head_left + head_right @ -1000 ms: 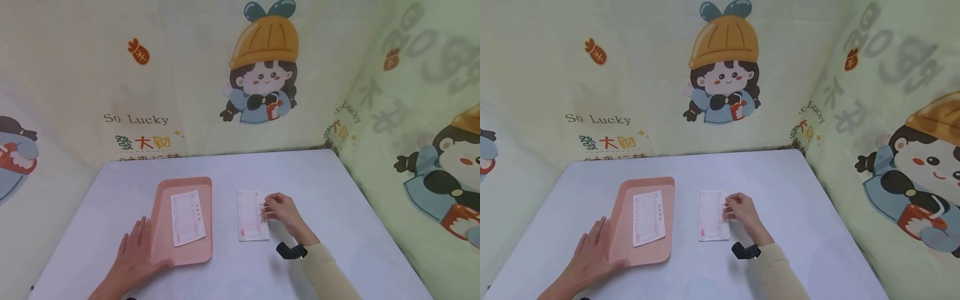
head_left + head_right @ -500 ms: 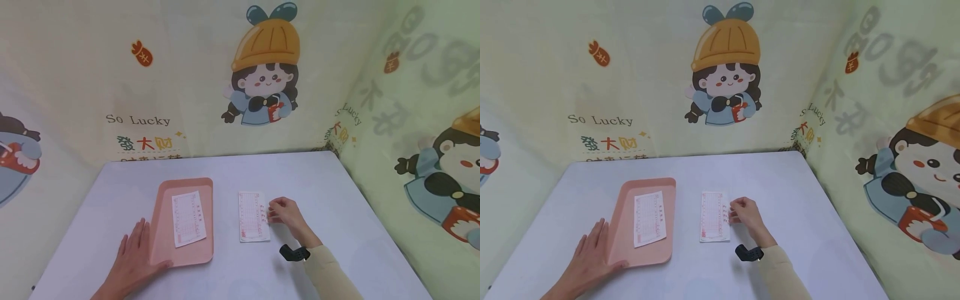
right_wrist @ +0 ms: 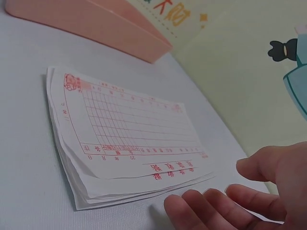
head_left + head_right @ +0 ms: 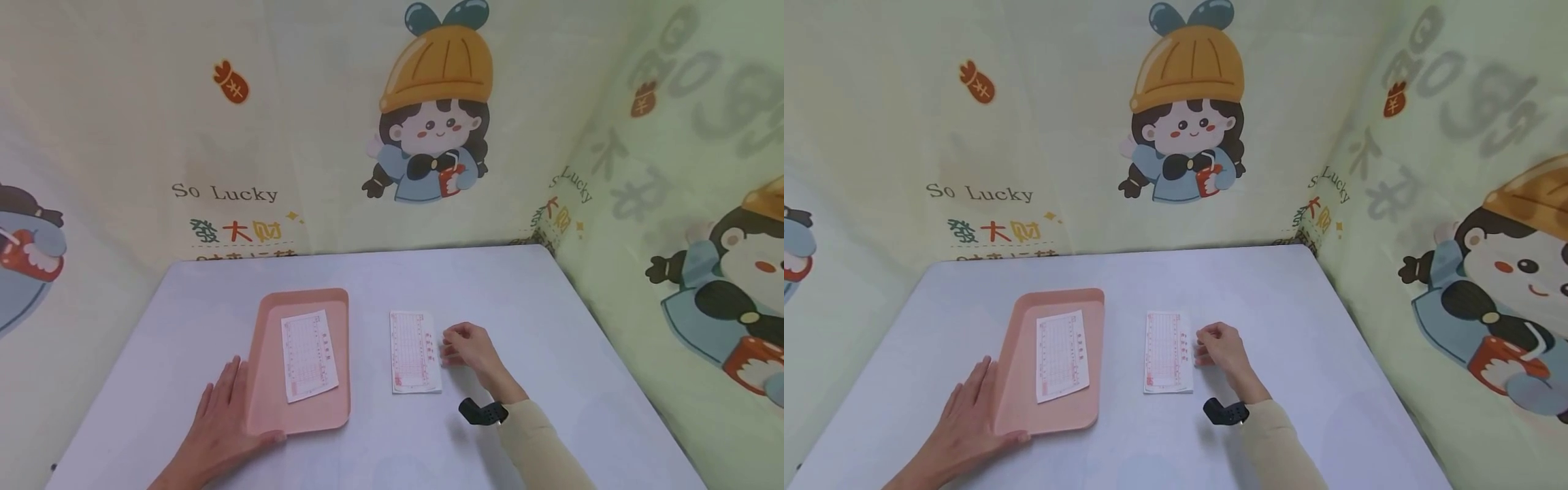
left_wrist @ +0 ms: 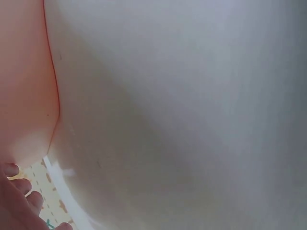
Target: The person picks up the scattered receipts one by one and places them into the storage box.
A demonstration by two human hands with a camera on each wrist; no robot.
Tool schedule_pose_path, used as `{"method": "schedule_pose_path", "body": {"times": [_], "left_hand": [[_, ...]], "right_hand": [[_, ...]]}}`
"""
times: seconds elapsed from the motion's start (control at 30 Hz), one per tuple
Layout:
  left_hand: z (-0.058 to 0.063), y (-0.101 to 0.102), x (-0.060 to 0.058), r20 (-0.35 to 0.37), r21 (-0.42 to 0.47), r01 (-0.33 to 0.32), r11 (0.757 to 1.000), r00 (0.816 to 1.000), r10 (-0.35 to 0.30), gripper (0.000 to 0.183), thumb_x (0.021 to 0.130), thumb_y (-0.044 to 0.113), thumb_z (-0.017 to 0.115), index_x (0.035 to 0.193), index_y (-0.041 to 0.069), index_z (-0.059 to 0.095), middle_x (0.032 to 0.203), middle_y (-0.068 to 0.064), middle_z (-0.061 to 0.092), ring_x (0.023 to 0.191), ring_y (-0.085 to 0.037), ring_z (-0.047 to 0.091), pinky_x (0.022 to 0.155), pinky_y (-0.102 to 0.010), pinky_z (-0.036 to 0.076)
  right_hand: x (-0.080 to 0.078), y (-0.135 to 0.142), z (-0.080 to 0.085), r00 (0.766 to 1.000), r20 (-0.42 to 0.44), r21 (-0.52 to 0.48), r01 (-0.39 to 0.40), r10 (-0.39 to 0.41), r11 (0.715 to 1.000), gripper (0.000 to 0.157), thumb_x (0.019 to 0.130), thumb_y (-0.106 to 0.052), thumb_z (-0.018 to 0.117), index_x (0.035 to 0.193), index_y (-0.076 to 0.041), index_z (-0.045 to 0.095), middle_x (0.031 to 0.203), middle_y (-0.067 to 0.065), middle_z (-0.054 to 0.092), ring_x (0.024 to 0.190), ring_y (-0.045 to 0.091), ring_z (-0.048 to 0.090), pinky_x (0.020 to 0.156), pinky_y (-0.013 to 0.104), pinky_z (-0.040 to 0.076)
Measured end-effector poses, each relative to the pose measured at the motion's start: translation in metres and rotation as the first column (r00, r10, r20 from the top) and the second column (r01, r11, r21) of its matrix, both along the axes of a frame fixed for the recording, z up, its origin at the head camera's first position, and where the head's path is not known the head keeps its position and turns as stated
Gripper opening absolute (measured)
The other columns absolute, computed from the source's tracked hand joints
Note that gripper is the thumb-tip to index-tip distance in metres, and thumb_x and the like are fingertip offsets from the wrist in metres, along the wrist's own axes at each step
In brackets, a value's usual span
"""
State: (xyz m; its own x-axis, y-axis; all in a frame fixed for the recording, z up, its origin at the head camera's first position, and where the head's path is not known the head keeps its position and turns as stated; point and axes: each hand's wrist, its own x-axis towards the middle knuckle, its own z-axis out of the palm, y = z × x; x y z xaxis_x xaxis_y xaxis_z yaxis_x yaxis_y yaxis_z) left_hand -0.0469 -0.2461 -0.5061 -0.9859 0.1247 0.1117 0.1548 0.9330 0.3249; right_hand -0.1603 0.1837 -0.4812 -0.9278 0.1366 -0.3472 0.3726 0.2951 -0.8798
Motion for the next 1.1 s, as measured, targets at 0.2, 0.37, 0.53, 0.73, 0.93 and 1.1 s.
{"method": "schedule_pose_path", "body": {"times": [0.2, 0.37, 0.53, 0.73, 0.93, 1.1], "left_hand": [[0.001, 0.005, 0.001, 0.000, 0.017, 0.003, 1.000, 1.000, -0.003, 0.136, 0.064, 0.075, 0.074, 0.156, -0.002, 0.010, 0.160, -0.025, 0.017, 0.143, -0.041, 0.020, 0.124, -0.054, -0.005], [0.002, 0.009, 0.000, 0.040, 0.024, -0.015, 1.000, 0.999, 0.014, 0.138, 0.064, 0.078, 0.072, 0.157, -0.002, 0.007, 0.159, -0.026, 0.016, 0.143, -0.042, 0.019, 0.115, -0.066, 0.014], [0.001, 0.010, 0.000, 0.061, 0.020, -0.021, 1.000, 0.998, 0.019, 0.138, 0.064, 0.078, 0.072, 0.156, -0.002, 0.007, 0.159, -0.027, 0.015, 0.143, -0.043, 0.018, 0.111, -0.067, 0.020], [0.001, 0.011, 0.001, 0.075, 0.029, -0.027, 0.999, 0.997, 0.025, 0.139, 0.065, 0.078, 0.072, 0.157, -0.002, 0.005, 0.159, -0.027, 0.015, 0.143, -0.044, 0.018, 0.110, -0.068, 0.020], [0.000, 0.010, 0.001, 0.053, 0.045, -0.024, 0.999, 0.998, 0.021, 0.138, 0.065, 0.075, 0.073, 0.157, -0.001, 0.004, 0.159, -0.027, 0.015, 0.143, -0.044, 0.019, 0.111, -0.067, 0.021], [0.000, 0.010, 0.002, 0.018, 0.050, -0.015, 0.999, 1.000, 0.014, 0.136, 0.066, 0.073, 0.075, 0.157, -0.002, 0.007, 0.159, -0.027, 0.017, 0.142, -0.043, 0.021, 0.112, -0.066, 0.019]], "right_hand": [[0.001, -0.001, 0.002, 1.000, 0.015, 0.026, -0.003, 0.002, 1.000, 0.025, 0.099, -0.020, 0.058, 0.114, 0.000, 0.060, 0.103, 0.018, 0.066, 0.076, 0.020, 0.068, 0.067, 0.031, 0.061], [0.001, -0.003, 0.001, 0.999, 0.039, 0.056, -0.015, 0.013, 0.998, 0.027, 0.098, -0.022, 0.059, 0.114, -0.001, 0.060, 0.104, 0.017, 0.066, 0.075, 0.018, 0.066, 0.066, 0.028, 0.060], [0.001, -0.004, 0.000, 0.999, 0.040, 0.070, -0.025, 0.022, 0.997, 0.027, 0.098, -0.022, 0.060, 0.115, 0.000, 0.060, 0.104, 0.017, 0.067, 0.075, 0.018, 0.066, 0.066, 0.028, 0.060], [0.000, -0.010, 0.002, 0.999, 0.040, 0.106, -0.040, 0.036, 0.994, 0.028, 0.097, -0.022, 0.061, 0.114, 0.000, 0.061, 0.103, 0.017, 0.067, 0.075, 0.018, 0.065, 0.066, 0.027, 0.060], [-0.004, -0.018, 0.000, 0.999, 0.029, 0.165, -0.049, 0.045, 0.985, 0.027, 0.095, -0.020, 0.064, 0.111, 0.001, 0.063, 0.096, 0.015, 0.067, 0.071, 0.018, 0.064, 0.063, 0.028, 0.060], [-0.007, -0.022, 0.000, 0.998, 0.011, 0.228, -0.056, 0.055, 0.972, 0.026, 0.093, -0.018, 0.065, 0.110, 0.002, 0.063, 0.092, 0.014, 0.066, 0.069, 0.017, 0.065, 0.061, 0.027, 0.058]]}}
